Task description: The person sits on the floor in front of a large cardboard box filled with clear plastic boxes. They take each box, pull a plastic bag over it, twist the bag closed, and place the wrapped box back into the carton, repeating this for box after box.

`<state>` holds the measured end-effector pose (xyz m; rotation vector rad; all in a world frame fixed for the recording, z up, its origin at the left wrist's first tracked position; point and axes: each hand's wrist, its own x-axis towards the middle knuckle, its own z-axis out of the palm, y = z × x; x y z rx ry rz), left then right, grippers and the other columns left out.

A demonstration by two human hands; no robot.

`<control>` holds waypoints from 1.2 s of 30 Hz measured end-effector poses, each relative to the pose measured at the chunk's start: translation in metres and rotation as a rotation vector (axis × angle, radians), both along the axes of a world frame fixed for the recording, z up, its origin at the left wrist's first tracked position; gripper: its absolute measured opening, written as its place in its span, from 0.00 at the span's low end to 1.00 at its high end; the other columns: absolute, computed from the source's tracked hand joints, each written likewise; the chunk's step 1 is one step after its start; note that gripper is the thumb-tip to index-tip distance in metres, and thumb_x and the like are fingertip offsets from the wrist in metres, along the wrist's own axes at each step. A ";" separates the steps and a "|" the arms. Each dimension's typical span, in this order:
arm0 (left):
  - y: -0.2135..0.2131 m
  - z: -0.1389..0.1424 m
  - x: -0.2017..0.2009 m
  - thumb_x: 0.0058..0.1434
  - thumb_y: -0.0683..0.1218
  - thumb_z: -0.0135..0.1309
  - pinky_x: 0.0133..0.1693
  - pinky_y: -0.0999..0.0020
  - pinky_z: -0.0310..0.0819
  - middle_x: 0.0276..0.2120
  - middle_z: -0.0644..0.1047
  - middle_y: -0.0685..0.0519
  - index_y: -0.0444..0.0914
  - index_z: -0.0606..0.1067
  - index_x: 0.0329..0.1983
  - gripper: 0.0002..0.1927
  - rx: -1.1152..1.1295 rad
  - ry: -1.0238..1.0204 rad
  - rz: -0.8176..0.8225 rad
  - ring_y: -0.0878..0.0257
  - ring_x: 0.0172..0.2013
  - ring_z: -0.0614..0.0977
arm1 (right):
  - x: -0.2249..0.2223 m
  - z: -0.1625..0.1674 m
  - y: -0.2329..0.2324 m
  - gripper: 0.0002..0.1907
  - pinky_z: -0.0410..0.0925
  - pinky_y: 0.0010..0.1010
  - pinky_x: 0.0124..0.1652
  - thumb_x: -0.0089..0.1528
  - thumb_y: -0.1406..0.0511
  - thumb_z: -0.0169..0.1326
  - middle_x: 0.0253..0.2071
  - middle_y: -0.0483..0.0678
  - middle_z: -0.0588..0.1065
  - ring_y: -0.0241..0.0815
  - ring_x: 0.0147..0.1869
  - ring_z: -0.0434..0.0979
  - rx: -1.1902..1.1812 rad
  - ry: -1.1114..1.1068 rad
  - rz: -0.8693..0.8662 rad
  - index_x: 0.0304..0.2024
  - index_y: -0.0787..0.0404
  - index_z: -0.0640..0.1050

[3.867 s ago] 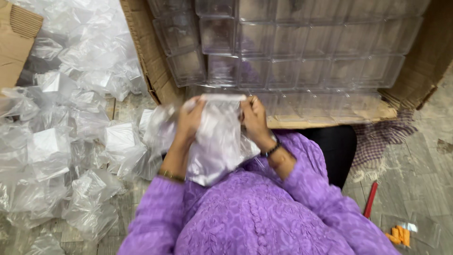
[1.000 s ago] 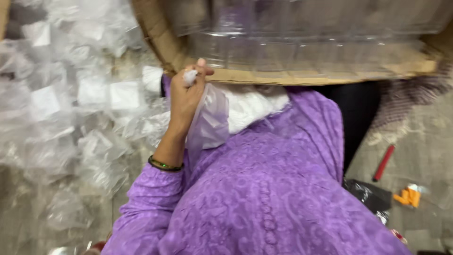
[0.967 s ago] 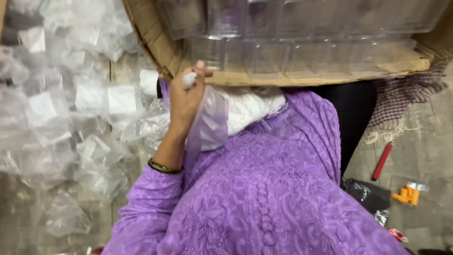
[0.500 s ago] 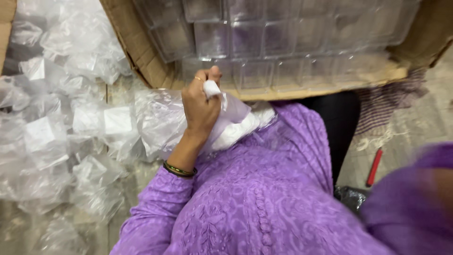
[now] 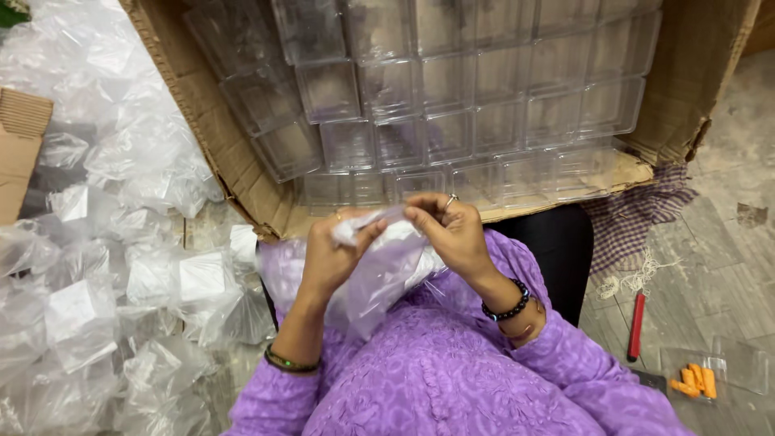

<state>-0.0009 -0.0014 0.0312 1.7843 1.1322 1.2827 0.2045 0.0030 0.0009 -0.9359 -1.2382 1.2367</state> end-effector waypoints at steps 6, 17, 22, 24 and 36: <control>-0.009 -0.018 0.012 0.63 0.46 0.68 0.28 0.73 0.65 0.21 0.74 0.53 0.34 0.69 0.21 0.22 -0.120 -0.006 0.205 0.69 0.23 0.71 | 0.004 -0.014 -0.011 0.06 0.70 0.19 0.40 0.68 0.70 0.58 0.39 0.42 0.78 0.28 0.41 0.76 0.021 0.035 0.002 0.46 0.68 0.80; -0.010 -0.025 0.027 0.59 0.45 0.64 0.30 0.79 0.68 0.28 0.77 0.58 0.42 0.75 0.30 0.08 -0.430 -0.404 -0.025 0.75 0.29 0.75 | 0.007 -0.027 -0.006 0.06 0.67 0.19 0.37 0.68 0.66 0.59 0.33 0.40 0.76 0.27 0.36 0.72 -0.071 0.204 0.030 0.40 0.64 0.78; -0.009 -0.042 0.029 0.66 0.48 0.61 0.25 0.77 0.57 0.21 0.66 0.64 0.41 0.65 0.22 0.21 -0.338 -0.405 -0.046 0.76 0.24 0.63 | 0.004 -0.029 -0.010 0.07 0.65 0.18 0.43 0.71 0.64 0.57 0.38 0.37 0.73 0.26 0.40 0.67 0.015 0.266 0.090 0.41 0.62 0.77; -0.007 -0.047 0.031 0.68 0.48 0.60 0.26 0.77 0.56 0.22 0.65 0.64 0.41 0.62 0.20 0.24 -0.311 -0.433 -0.122 0.76 0.25 0.62 | 0.004 -0.028 -0.010 0.07 0.64 0.17 0.40 0.69 0.64 0.56 0.37 0.37 0.74 0.25 0.38 0.67 -0.099 0.372 0.094 0.42 0.62 0.76; -0.008 -0.074 0.042 0.64 0.50 0.60 0.44 0.77 0.75 0.38 0.81 0.58 0.34 0.78 0.44 0.14 -0.565 -0.651 -0.280 0.73 0.40 0.80 | 0.028 -0.059 -0.010 0.11 0.61 0.16 0.26 0.69 0.58 0.55 0.25 0.36 0.71 0.24 0.25 0.66 -0.410 0.404 0.134 0.36 0.57 0.75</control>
